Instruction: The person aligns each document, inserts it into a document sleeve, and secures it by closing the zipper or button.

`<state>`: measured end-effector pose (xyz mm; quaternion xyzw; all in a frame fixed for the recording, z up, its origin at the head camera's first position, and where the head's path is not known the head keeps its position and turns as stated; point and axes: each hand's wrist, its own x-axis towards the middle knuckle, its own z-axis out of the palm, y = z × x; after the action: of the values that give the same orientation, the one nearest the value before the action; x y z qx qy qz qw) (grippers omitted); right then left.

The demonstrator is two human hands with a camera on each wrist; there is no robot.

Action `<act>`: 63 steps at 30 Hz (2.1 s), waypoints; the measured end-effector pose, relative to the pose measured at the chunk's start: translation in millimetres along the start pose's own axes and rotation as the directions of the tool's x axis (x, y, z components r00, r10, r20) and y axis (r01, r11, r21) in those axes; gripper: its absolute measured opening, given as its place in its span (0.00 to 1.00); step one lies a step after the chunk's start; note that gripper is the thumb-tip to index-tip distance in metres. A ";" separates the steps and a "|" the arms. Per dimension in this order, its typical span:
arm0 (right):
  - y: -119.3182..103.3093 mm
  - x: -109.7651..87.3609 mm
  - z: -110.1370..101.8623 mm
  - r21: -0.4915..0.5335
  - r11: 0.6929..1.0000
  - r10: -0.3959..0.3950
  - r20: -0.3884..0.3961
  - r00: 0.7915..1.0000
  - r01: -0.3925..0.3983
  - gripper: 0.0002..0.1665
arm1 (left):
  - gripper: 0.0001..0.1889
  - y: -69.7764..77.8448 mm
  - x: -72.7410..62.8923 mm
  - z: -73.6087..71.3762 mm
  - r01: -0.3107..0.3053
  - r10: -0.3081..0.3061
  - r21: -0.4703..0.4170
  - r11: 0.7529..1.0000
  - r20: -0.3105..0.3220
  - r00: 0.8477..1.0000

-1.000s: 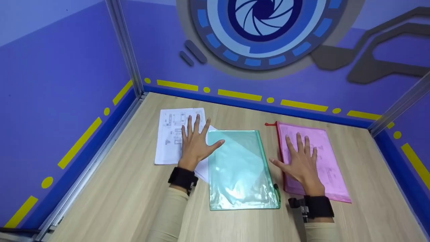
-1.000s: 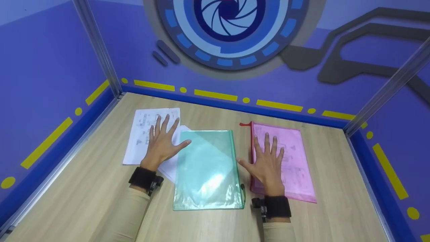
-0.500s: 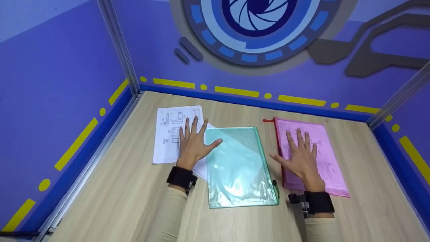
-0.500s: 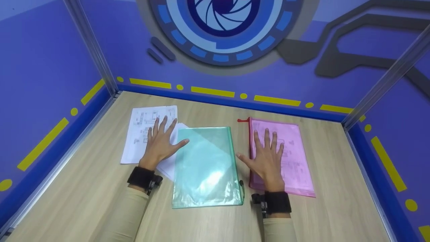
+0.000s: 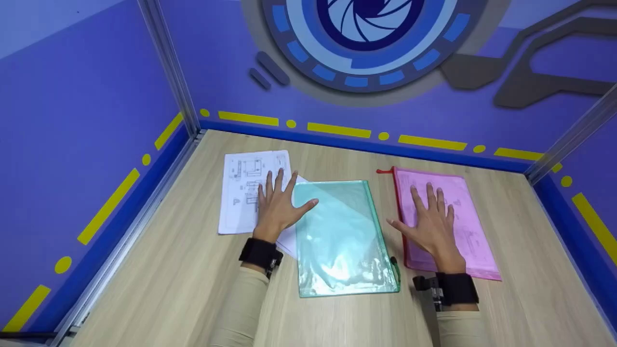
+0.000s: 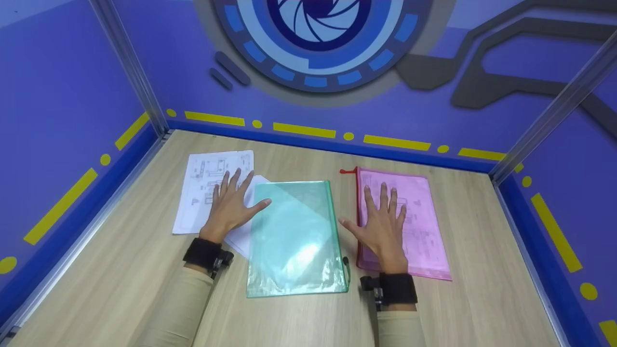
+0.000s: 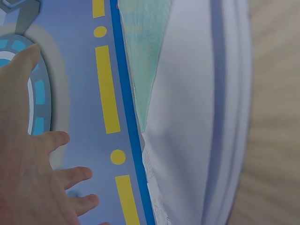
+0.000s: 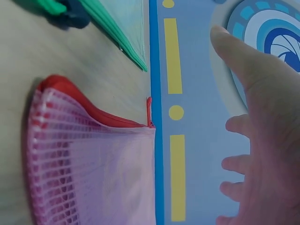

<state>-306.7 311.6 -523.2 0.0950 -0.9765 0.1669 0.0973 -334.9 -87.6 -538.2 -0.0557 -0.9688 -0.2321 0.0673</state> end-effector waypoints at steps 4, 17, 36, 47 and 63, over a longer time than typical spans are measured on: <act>-4.9 -1.0 1.9 0.036 0.999 -0.024 -0.006 1.000 0.025 0.66 | 0.56 2.8 -1.3 4.0 0.000 0.000 0.004 1.000 0.000 1.000; -38.2 -0.2 18.4 0.372 0.928 -0.099 0.235 0.967 0.004 0.39 | 0.56 31.4 -14.4 18.8 -0.083 0.087 -0.025 0.996 0.265 0.960; -58.3 -7.5 6.9 0.511 0.806 0.037 0.462 0.886 -0.300 0.11 | 0.57 30.2 -22.3 21.3 -0.071 0.060 0.018 0.997 0.364 0.929; -73.8 -8.8 -17.7 0.767 0.591 -0.131 0.395 0.909 -0.248 0.34 | 0.48 43.3 -22.0 14.8 -0.059 0.045 0.037 0.998 0.310 0.950; -92.3 -16.0 -53.9 0.729 0.668 0.028 -0.223 0.974 0.148 0.22 | 0.30 127.6 -59.1 -57.1 -0.533 0.582 -0.318 0.784 0.083 0.809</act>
<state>-262.6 247.2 -448.4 0.1401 -0.8041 0.5549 0.1610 -253.0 -5.2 -440.6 -0.3696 -0.8678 -0.3301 0.0386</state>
